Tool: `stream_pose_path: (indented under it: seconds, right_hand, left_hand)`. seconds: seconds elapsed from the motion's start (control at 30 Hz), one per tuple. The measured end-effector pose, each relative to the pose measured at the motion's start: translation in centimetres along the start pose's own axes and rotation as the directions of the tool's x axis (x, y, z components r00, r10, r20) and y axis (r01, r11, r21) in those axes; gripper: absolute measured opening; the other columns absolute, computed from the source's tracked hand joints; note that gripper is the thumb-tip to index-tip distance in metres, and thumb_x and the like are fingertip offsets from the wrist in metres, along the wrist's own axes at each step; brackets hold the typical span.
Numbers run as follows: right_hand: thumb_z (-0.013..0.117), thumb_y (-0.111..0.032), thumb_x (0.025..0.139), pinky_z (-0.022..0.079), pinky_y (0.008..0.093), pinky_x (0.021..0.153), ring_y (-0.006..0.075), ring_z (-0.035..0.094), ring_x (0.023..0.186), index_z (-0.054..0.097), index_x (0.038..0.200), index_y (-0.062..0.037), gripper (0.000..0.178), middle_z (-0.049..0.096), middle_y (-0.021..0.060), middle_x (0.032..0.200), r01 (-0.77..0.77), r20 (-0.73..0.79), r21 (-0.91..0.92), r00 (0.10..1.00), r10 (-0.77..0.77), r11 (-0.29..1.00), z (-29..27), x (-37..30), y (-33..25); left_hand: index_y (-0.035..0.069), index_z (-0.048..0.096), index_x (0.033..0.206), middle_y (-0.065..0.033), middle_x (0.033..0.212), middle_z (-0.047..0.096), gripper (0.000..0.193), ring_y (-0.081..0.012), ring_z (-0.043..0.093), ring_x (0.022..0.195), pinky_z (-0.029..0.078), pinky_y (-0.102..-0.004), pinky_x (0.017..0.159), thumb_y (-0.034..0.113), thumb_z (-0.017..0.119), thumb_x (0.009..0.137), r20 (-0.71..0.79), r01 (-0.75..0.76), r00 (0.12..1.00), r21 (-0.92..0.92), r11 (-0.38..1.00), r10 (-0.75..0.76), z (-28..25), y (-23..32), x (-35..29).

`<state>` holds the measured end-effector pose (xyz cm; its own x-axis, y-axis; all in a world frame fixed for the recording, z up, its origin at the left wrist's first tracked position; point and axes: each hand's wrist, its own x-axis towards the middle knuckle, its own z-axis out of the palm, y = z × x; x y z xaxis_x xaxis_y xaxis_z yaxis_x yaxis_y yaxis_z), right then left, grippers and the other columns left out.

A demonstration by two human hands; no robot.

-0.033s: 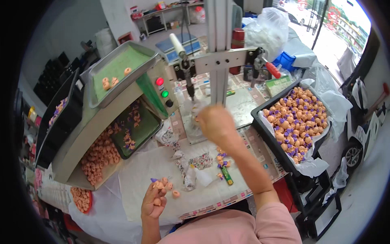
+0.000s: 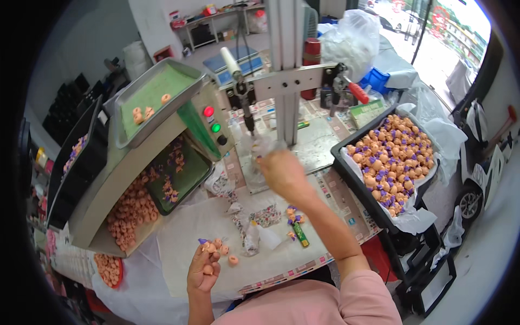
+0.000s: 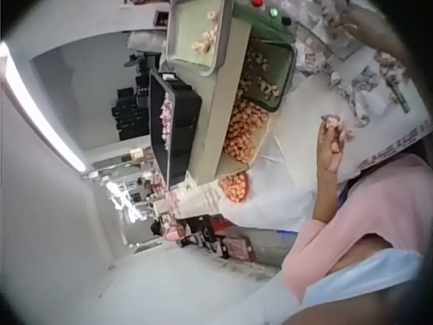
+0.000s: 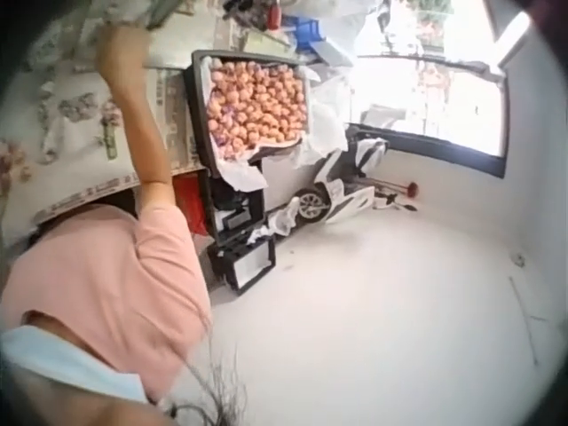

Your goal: Assembling small toy components at a factory workbench using glue and assembly fixtures.

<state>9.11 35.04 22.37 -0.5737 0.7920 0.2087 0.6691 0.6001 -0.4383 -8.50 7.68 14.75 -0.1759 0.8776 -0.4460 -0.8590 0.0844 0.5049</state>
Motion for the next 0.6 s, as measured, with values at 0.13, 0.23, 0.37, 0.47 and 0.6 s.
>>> stream_pose_path:
  seconds: [0.13, 0.23, 0.37, 0.47, 0.6]
  right_hand:
    - [0.058, -0.011, 0.08, 0.049, 0.0428, 0.079, 0.0327, 0.057, 0.099, 0.067, 0.091, -0.0094, 0.014, 0.06, 0.0109, 0.111, 0.134, -0.302, -0.121, 0.939, -0.165, 0.984, 11.1, 1.6, 7.0]
    - [0.06, -0.01, 0.078, 0.049, 0.0405, 0.08, 0.0313, 0.057, 0.099, 0.069, 0.095, -0.0118, 0.019, 0.061, 0.0122, 0.106, 0.262, -0.289, -0.145, 0.911, -0.294, 0.954, 10.7, 1.3, 7.2]
    - [0.062, -0.001, 0.075, 0.049, 0.0382, 0.084, 0.0311, 0.058, 0.099, 0.07, 0.098, -0.0123, 0.027, 0.061, 0.0124, 0.106, 0.274, -0.338, 0.007, 0.906, -0.256, 0.962, 6.8, -1.5, 7.5]
    - [0.062, 0.002, 0.079, 0.051, 0.0387, 0.08, 0.0312, 0.061, 0.094, 0.07, 0.1, -0.011, 0.026, 0.061, 0.0153, 0.104, 0.074, -0.504, 0.044, 0.863, -0.042, 0.996, -0.3, -4.9, 10.4]
    - [0.063, -0.004, 0.079, 0.045, 0.0431, 0.094, 0.039, 0.053, 0.111, 0.065, 0.112, -0.0069, 0.033, 0.054, 0.0217, 0.124, -0.424, -0.512, -0.199, 0.814, 0.276, 0.883, -7.9, -9.9, 18.0]
  left_hand:
    - [0.009, 0.055, 0.121, -0.0058, 0.113, 0.062, 0.028, -0.0133, 0.063, 0.093, 0.055, -0.0229, 0.063, 0.01, 0.058, 0.094, 0.062, 0.036, 0.997, 0.008, 0.999, -0.037, 2.0, -1.5, 2.2]
    - [0.009, 0.055, 0.121, -0.0063, 0.112, 0.062, 0.027, -0.0134, 0.063, 0.092, 0.056, -0.0251, 0.064, 0.009, 0.057, 0.094, 0.105, 0.07, 0.992, 0.025, 0.997, -0.073, 3.6, -1.8, 2.8]
    - [0.01, 0.055, 0.12, -0.0066, 0.111, 0.062, 0.025, -0.0133, 0.062, 0.088, 0.053, -0.0244, 0.06, 0.009, 0.055, 0.095, 0.106, 0.057, 0.992, 0.069, 0.996, -0.064, 3.9, -1.4, 3.4]
    - [0.009, 0.053, 0.124, -0.0062, 0.112, 0.059, 0.028, -0.0145, 0.059, 0.089, 0.044, -0.0164, 0.053, 0.011, 0.054, 0.097, 0.073, 0.013, 0.997, 0.117, 0.993, -0.022, 2.1, -0.4, 3.6]
    - [0.011, 0.053, 0.122, -0.0045, 0.109, 0.06, 0.025, -0.0112, 0.06, 0.087, 0.045, -0.0166, 0.054, 0.01, 0.054, 0.097, -0.019, 0.013, 1.0, 0.195, 0.981, -0.01, 1.9, 0.5, 4.2]
